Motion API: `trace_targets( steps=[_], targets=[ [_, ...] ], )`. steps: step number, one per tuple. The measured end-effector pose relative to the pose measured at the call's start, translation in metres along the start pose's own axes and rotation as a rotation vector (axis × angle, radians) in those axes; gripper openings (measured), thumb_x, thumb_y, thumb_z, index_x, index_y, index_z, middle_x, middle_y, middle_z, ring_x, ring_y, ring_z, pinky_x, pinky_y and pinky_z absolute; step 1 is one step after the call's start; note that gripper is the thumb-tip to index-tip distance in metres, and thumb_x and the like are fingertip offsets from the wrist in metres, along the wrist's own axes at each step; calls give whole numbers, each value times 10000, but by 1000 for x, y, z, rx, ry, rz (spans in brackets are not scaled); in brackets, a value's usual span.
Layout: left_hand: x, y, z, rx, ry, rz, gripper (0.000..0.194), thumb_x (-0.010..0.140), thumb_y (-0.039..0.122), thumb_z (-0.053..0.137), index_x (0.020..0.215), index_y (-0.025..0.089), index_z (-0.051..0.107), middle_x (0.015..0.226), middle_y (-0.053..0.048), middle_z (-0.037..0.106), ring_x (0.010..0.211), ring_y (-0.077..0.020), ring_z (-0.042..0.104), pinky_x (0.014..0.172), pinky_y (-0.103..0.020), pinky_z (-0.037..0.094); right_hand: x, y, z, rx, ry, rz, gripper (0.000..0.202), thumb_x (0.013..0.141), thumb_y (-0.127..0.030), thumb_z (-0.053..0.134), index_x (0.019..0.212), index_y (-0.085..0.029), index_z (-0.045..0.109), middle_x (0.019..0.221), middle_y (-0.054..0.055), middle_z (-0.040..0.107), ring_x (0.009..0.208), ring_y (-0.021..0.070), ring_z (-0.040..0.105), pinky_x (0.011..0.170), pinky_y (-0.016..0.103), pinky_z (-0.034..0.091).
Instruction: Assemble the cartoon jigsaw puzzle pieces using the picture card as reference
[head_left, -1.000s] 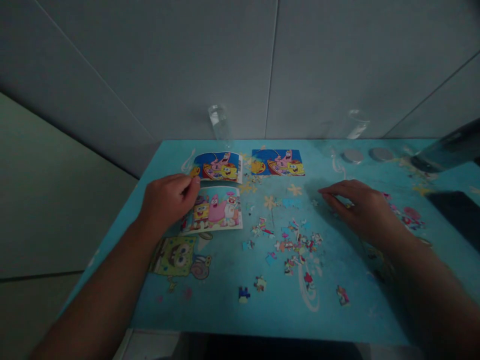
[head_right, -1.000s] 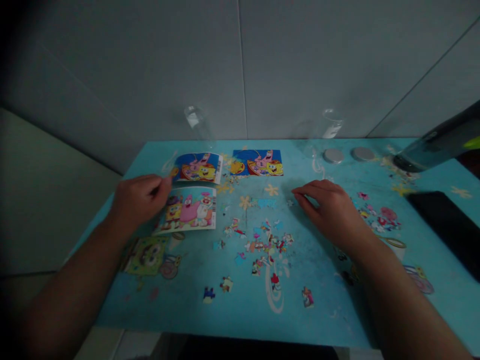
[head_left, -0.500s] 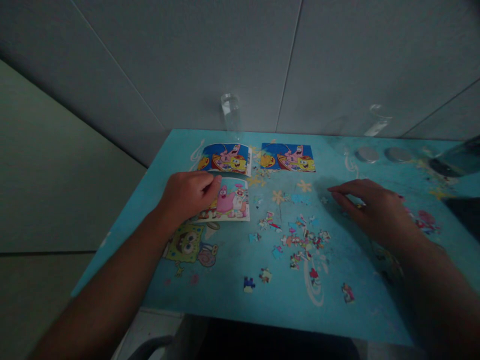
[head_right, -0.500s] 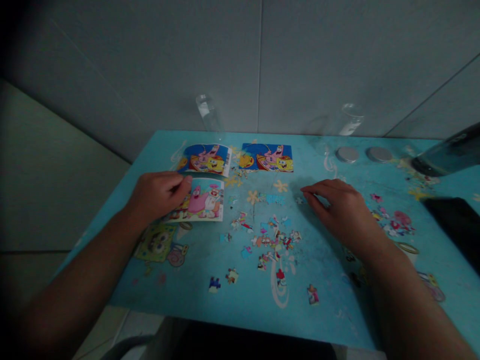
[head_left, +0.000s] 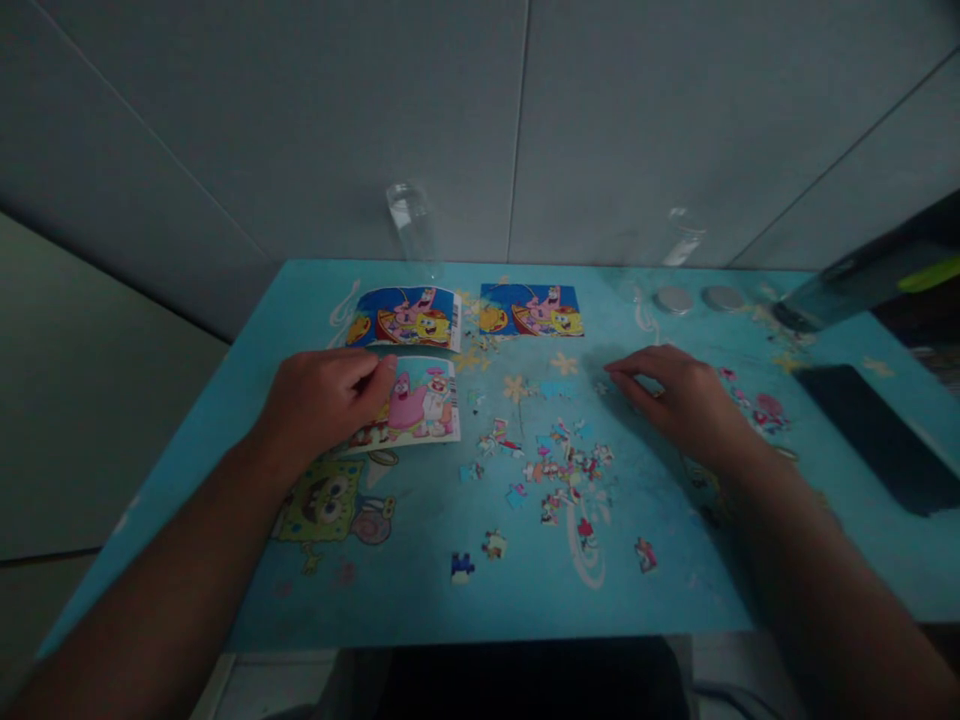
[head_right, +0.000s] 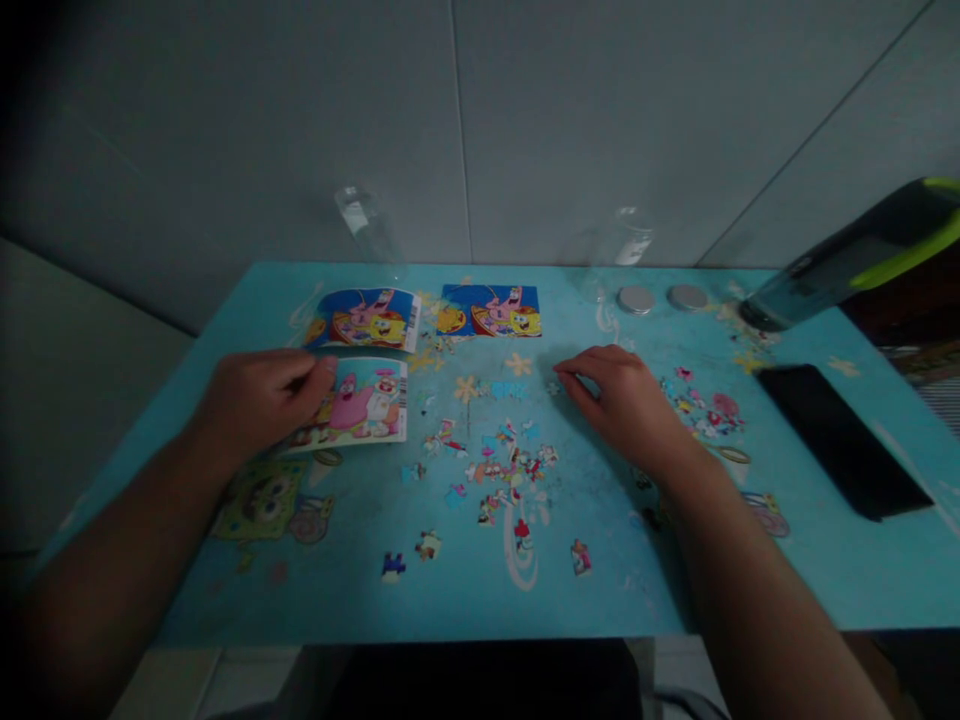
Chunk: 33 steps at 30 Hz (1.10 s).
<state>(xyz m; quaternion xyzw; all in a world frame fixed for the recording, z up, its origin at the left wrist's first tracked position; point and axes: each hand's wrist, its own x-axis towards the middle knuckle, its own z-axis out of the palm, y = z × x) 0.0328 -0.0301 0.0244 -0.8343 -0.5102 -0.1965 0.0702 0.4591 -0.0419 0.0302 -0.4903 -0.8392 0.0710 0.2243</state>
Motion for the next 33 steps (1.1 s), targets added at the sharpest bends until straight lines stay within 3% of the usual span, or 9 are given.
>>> trace_targets(
  steps=[33],
  targets=[
    [-1, -9, 10, -21, 37, 11, 464, 989, 366, 511, 570, 195, 409, 526, 34, 402, 475, -104, 394, 546, -300, 273, 0, 0, 2, 4, -8, -25, 220, 999, -281, 544, 1066, -205, 739, 994, 80, 753, 915, 255, 687, 864, 442, 542]
  ],
)
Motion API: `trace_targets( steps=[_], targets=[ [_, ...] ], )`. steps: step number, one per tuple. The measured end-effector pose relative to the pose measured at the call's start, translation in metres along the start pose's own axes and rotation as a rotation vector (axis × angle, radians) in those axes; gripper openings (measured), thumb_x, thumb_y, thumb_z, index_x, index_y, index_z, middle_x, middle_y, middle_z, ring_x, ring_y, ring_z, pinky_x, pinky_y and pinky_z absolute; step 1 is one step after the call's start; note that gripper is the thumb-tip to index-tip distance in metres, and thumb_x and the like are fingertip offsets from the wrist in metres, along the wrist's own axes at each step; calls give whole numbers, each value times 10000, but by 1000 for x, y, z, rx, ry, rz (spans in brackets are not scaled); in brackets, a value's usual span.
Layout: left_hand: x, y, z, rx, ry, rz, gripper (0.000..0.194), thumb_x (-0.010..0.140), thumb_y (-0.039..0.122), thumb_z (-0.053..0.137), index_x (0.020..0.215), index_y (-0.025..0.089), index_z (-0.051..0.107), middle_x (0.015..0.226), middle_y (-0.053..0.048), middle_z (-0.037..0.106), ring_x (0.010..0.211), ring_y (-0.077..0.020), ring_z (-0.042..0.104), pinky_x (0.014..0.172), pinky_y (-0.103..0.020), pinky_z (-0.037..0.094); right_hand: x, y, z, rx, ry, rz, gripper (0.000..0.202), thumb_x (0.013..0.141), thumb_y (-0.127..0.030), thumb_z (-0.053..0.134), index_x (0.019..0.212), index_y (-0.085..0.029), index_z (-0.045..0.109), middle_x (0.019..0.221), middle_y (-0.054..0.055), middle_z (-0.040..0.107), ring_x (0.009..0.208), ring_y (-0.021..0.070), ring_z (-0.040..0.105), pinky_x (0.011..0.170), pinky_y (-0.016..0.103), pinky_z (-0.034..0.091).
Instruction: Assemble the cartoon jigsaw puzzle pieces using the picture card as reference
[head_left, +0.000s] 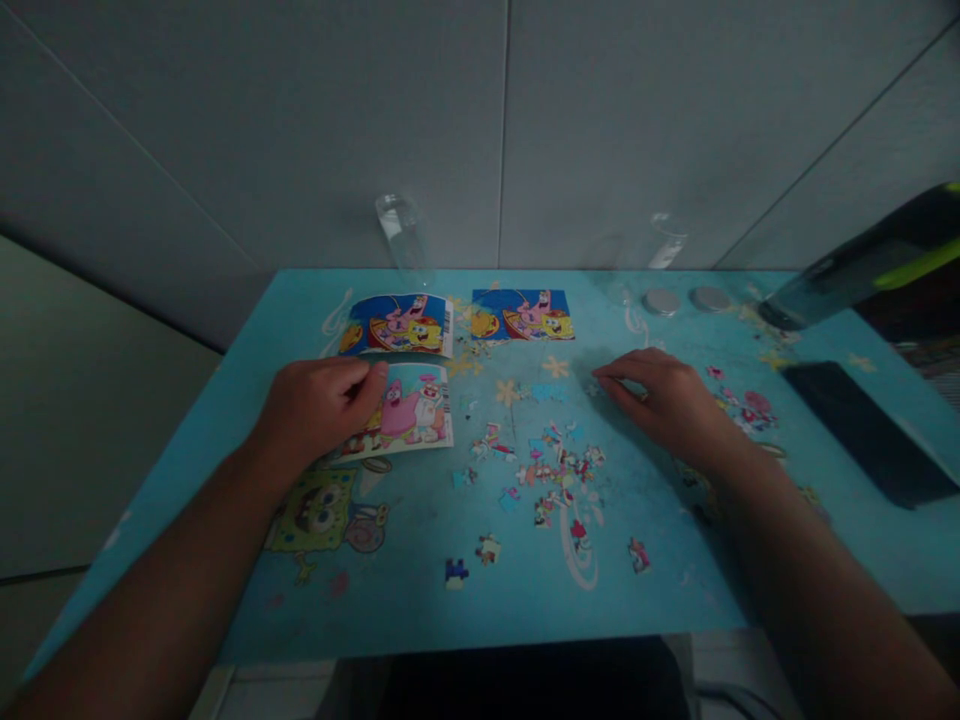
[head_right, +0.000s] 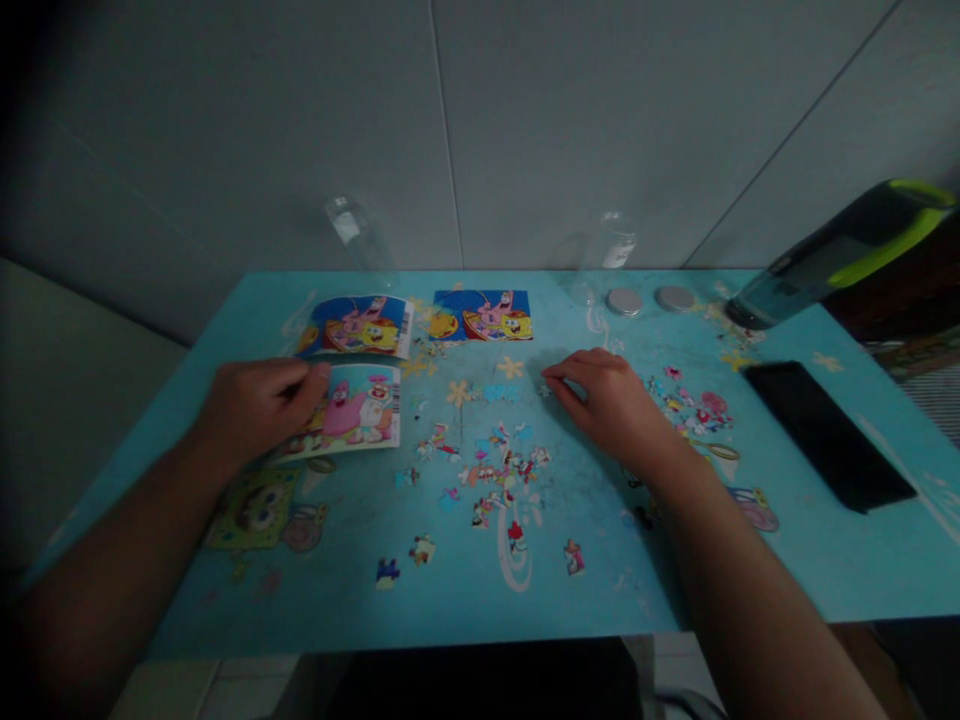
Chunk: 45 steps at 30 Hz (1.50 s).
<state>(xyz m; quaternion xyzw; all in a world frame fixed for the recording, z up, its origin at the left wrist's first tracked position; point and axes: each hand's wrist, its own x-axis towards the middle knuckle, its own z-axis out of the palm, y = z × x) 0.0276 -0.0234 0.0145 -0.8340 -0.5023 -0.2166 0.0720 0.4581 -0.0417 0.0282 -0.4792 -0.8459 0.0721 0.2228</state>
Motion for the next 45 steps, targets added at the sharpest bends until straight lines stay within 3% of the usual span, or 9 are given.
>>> trace_targets(
  steps=[45],
  targets=[
    [1, 4, -2, -14, -42, -31, 467, 982, 379, 489, 559, 194, 420, 520, 28, 418, 484, -104, 385, 545, -300, 284, -1, -1, 1, -15, -38, -14, 224, 997, -283, 540, 1073, -215, 740, 1020, 80, 756, 945, 263, 692, 881, 467, 553]
  ],
)
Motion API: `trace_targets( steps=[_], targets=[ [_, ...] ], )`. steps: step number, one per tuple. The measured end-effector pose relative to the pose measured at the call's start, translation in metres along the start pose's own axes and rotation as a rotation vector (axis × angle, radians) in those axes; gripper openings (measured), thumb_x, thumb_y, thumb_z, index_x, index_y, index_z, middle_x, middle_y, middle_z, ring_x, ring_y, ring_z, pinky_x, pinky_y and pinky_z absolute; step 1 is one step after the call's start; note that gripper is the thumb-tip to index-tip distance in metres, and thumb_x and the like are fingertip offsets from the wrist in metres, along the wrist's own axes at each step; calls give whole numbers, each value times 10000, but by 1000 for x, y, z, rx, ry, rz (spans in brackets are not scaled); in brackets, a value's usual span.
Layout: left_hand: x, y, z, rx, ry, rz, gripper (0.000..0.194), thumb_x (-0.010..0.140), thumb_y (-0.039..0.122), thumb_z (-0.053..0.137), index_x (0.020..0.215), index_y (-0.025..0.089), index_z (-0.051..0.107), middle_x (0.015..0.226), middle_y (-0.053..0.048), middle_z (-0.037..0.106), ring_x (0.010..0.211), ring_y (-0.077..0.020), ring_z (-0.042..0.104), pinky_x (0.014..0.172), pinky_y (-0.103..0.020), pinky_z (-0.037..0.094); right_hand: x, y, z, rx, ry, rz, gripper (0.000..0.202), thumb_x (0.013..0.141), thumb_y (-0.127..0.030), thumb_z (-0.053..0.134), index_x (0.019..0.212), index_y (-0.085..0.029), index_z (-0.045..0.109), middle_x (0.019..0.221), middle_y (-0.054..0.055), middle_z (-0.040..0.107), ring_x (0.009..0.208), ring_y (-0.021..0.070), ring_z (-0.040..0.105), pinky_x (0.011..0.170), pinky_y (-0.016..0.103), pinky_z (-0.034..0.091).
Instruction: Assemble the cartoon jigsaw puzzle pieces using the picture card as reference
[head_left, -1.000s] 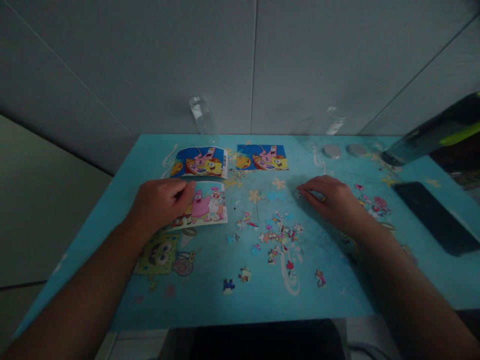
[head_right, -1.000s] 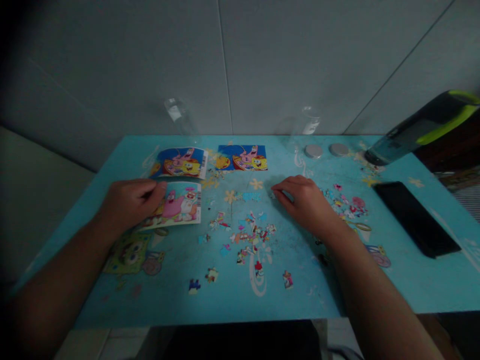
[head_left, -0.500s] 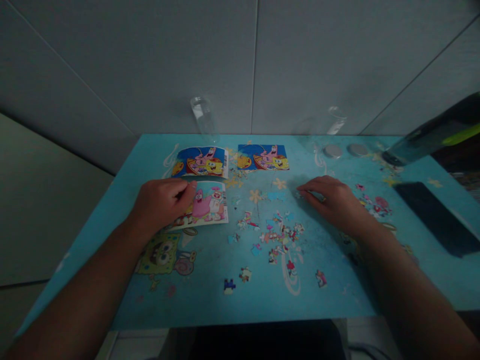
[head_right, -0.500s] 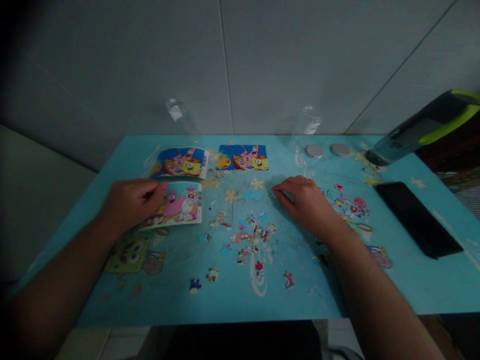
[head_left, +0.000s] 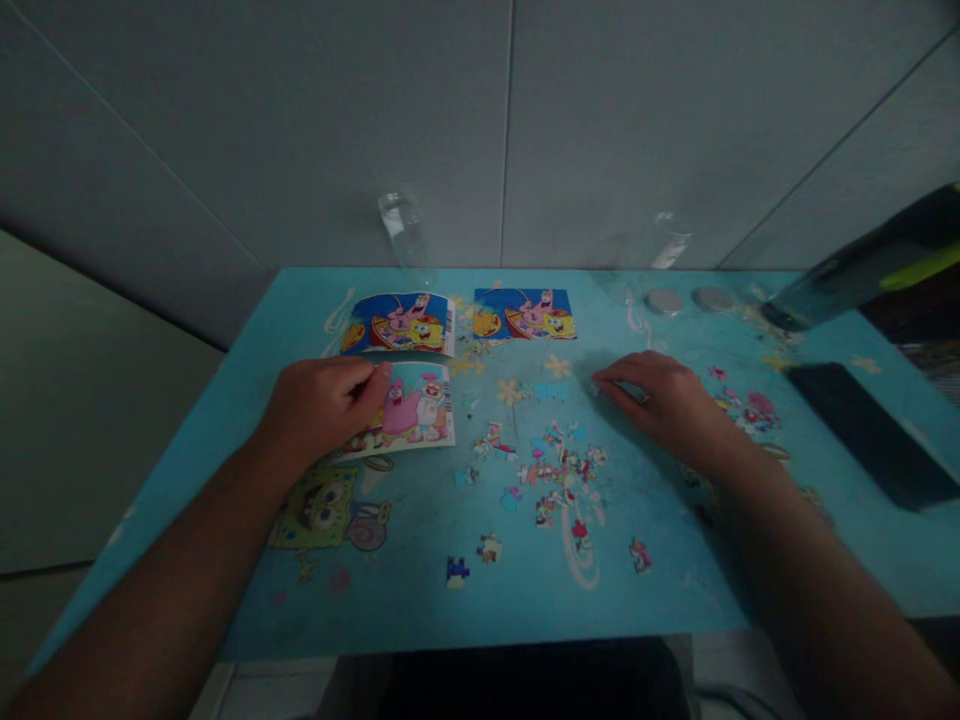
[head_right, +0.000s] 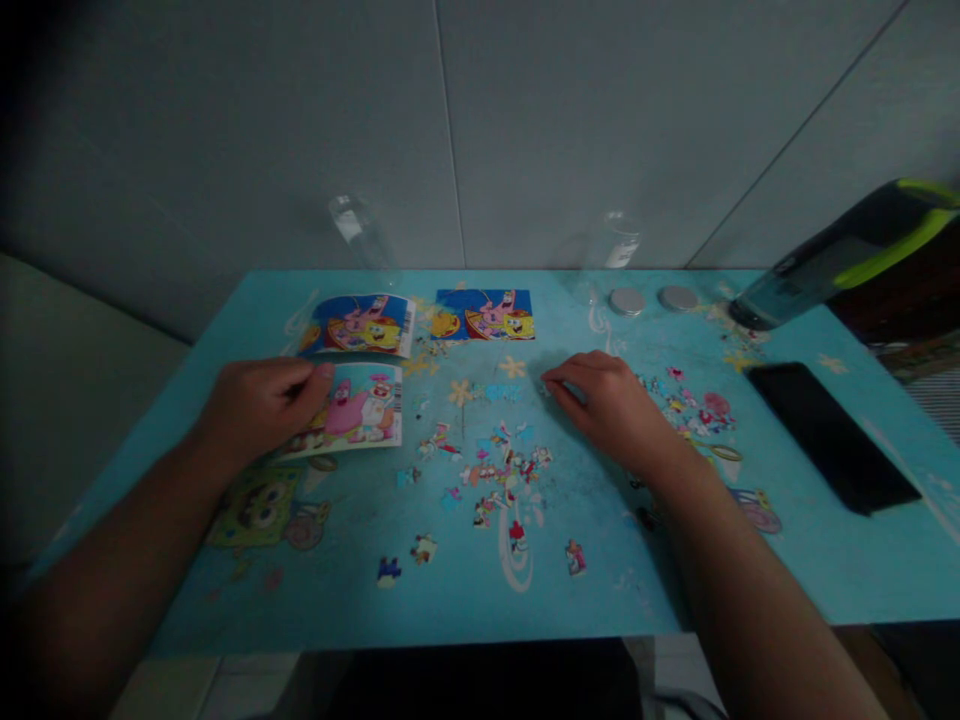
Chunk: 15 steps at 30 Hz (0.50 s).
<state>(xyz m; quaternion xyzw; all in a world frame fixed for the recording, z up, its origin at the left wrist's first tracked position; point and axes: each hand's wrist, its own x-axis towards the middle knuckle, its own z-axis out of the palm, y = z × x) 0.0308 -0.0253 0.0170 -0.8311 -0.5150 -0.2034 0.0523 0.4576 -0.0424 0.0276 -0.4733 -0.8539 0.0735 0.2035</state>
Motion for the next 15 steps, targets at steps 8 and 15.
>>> trace_targets(
  steps=[8, 15],
  targets=[
    [0, 0, -1, -5, -9, 4, 463, 985, 372, 494, 563, 199, 413, 523, 26, 414, 480, -111, 393, 542, -310, 282, 0, 0, 1, 2, 3, -8, 231, 1005, -297, 527, 1069, -232, 739, 1005, 66, 754, 935, 253, 690, 874, 449, 551],
    [-1, 0, 0, -10, -13, 2, 451, 979, 344, 513, 563, 204, 409, 525, 19, 418, 481, -122, 396, 554, -325, 267, 0, -1, 0, -13, -21, -15, 237, 1016, -299, 521, 1080, -207, 730, 1024, 75, 746, 960, 256, 684, 893, 450, 543]
  ],
)
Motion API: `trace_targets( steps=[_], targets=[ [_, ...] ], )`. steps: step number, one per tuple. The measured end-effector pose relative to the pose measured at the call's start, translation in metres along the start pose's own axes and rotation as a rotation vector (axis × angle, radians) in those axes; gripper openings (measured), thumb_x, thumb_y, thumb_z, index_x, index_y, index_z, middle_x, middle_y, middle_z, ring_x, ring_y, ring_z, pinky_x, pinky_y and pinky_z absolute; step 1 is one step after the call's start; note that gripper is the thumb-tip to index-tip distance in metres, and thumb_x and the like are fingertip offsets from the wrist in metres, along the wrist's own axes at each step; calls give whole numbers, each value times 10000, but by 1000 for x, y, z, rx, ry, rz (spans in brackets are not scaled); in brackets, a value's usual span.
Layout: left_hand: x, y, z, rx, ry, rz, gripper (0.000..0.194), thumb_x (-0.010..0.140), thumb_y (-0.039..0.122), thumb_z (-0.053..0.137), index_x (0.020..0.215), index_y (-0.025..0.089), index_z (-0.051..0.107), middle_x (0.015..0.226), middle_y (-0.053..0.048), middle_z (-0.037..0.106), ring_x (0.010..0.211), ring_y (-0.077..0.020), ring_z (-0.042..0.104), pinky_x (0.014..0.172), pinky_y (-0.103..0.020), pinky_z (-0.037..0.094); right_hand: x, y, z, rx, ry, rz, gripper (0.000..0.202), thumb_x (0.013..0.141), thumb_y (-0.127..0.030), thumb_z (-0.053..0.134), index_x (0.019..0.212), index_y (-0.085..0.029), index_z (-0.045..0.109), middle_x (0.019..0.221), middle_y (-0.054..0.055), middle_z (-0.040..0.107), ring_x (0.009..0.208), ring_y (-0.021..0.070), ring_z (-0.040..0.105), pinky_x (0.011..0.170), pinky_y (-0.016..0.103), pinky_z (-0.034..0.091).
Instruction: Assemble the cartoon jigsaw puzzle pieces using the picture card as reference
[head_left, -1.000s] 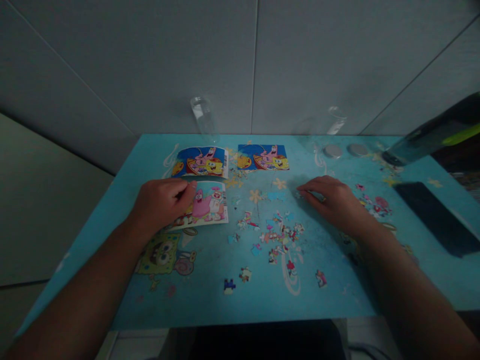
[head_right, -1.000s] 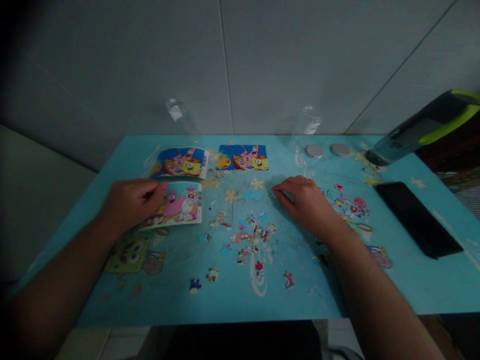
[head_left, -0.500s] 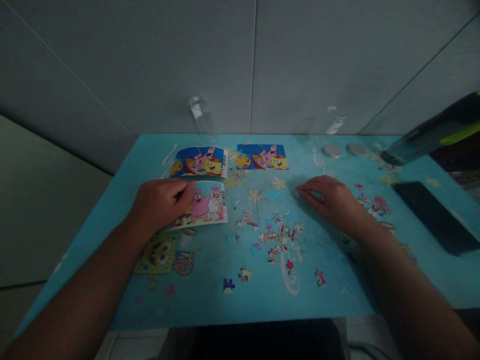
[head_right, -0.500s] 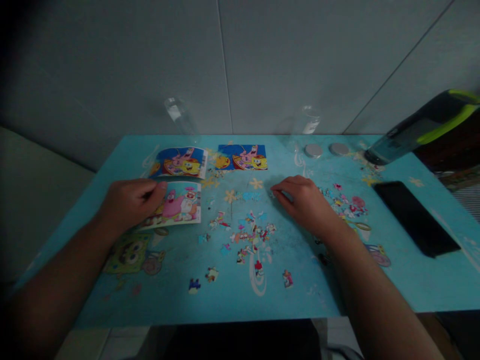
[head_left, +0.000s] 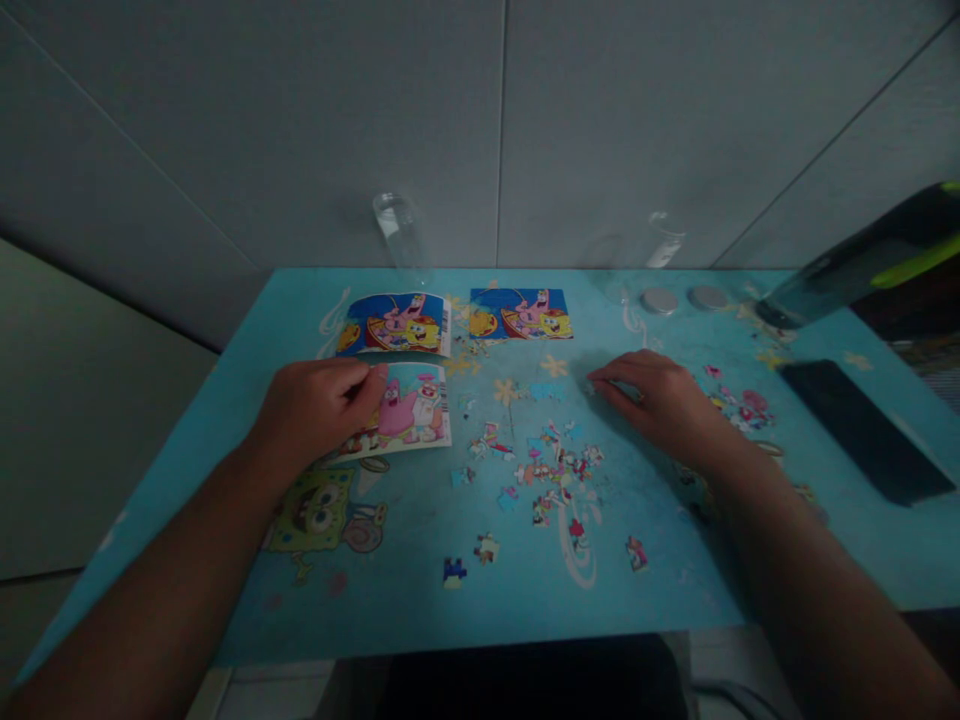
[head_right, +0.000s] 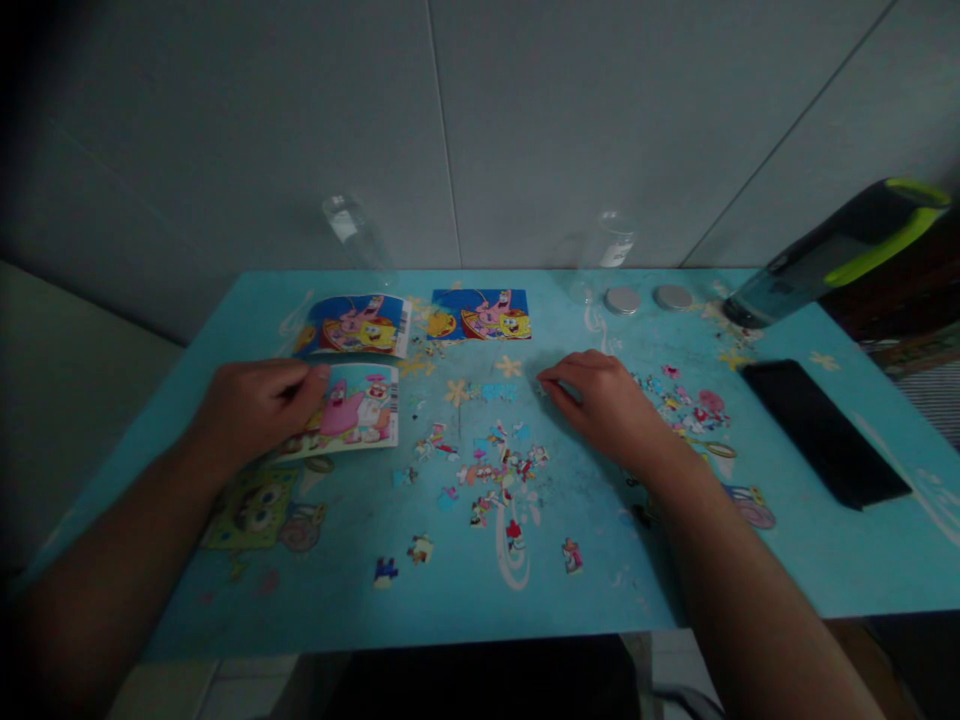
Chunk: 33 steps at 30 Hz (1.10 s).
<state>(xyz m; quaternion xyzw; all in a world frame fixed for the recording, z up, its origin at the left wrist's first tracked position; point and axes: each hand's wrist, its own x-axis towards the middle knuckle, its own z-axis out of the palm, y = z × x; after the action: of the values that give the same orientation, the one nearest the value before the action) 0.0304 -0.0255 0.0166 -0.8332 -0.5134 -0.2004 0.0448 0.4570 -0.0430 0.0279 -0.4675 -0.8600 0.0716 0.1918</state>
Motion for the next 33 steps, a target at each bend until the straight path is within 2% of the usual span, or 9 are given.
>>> trace_targets(
  steps=[14, 25, 33],
  targets=[
    [1, 0, 0, 31, 17, 17, 492, 988, 409, 484, 555, 184, 421, 520, 36, 391, 489, -100, 370, 553, -283, 253, 0, 0, 1, -7, -3, 1, 266, 1018, -318, 520, 1088, -185, 739, 1028, 85, 747, 963, 256, 676, 902, 443, 529],
    [0, 2, 0, 30, 3, 2, 487, 991, 393, 497, 561, 176, 419, 533, 40, 389, 501, -91, 370, 569, -270, 251, 0, 0, 1, -6, -11, 2, 265, 1019, -311, 515, 1087, -196, 743, 1019, 81, 748, 953, 253, 677, 901, 434, 520],
    [1, 3, -1, 27, -10, 0, 488, 995, 394, 497, 566, 166, 446, 529, 39, 400, 506, -84, 366, 564, -258, 253, 0, 1, 1, -5, -12, -1, 267, 1014, -291, 524, 1098, -163, 743, 1024, 97, 744, 965, 256, 673, 910, 429, 521]
  ],
)
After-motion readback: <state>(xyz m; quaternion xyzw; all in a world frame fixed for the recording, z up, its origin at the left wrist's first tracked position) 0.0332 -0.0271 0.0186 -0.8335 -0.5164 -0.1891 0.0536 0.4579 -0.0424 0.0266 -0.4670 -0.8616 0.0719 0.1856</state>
